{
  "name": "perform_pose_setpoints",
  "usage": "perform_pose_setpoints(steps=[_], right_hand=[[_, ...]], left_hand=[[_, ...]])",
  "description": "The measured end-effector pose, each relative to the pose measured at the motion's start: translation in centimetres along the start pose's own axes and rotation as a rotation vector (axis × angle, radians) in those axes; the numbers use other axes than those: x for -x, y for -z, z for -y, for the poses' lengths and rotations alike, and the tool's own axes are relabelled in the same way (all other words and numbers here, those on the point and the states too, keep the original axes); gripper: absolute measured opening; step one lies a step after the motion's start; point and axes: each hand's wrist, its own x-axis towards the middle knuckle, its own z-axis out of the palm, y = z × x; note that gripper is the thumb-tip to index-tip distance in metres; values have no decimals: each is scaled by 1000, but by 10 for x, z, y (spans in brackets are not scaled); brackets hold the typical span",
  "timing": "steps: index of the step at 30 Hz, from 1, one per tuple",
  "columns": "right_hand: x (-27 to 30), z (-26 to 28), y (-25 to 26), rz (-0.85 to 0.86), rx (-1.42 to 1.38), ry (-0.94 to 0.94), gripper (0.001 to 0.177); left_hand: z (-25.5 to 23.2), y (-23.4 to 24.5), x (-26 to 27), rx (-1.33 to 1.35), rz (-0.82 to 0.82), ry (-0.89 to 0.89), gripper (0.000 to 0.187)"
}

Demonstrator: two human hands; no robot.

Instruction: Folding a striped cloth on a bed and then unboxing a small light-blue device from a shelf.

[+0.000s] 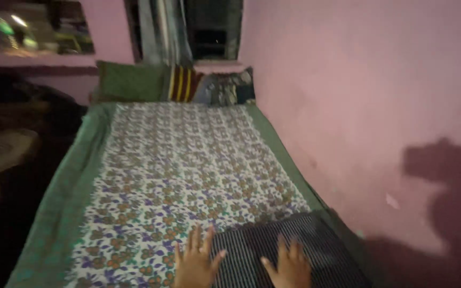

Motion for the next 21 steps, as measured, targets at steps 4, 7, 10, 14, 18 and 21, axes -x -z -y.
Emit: perform_pose_setpoints(steps=[4, 7, 10, 14, 18, 21], right_hand=[[44, 84, 119, -141, -64, 125, 91], [76, 138, 176, -445, -143, 401, 81], [106, 189, 204, -503, -185, 486, 80], [130, 252, 205, -655, -341, 682, 74], [162, 316, 194, -579, -418, 792, 72], [176, 370, 171, -598, -460, 899, 69]], left_hand=[[44, 97, 44, 27, -342, -23, 82], [83, 156, 88, 97, -556, -17, 81], [128, 196, 139, 97, -561, 92, 79], [197, 219, 189, 84, -758, 139, 79], [264, 230, 231, 50, -873, 209, 80], [315, 239, 257, 17, -836, 308, 81]])
